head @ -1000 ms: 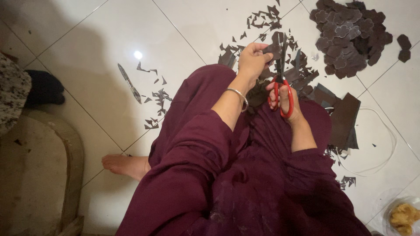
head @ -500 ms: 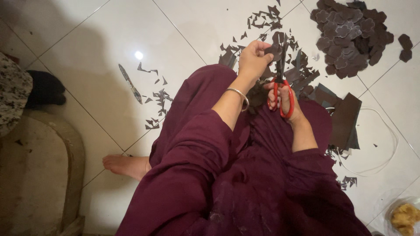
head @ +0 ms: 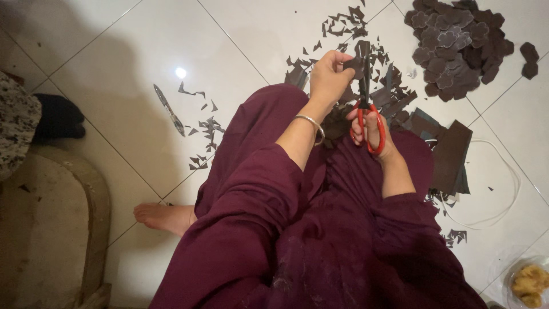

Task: The person sits on the floor and uses red-handled scissors to cut small, flower-like shapes from a dark sheet of material. They hold the material with one hand and cut with the other, placing the finished pieces into a growing pile on the floor.

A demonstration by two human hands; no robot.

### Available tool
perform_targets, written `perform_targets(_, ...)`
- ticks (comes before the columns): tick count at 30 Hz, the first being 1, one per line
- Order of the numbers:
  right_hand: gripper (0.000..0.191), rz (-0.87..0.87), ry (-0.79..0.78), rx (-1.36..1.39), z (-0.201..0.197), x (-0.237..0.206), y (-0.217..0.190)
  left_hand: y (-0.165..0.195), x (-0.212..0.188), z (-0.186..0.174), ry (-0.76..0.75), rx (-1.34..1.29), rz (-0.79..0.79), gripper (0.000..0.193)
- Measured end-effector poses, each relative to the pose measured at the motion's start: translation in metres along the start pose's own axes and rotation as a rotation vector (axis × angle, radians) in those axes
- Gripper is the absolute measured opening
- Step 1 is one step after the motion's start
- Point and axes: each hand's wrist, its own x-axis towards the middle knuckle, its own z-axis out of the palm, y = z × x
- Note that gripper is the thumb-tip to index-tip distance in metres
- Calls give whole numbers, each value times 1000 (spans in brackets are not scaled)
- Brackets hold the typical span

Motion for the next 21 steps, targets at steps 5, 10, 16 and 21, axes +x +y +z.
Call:
perform_targets(5, 104, 17, -22, 27, 3, 1, -3, 0, -2, 0, 9, -25, 37, 23)
perform_targets(10, 112, 39, -72, 71, 5, 0, -3, -6, -1, 3, 33, 99, 82, 22)
perform_targets(16, 107, 46, -55, 110, -1, 2, 11, -14, -1, 10, 79, 137, 147, 17)
perform_targets(21, 99, 21, -19, 168, -4, 8, 25, -24, -8, 21, 98, 21, 83, 22)
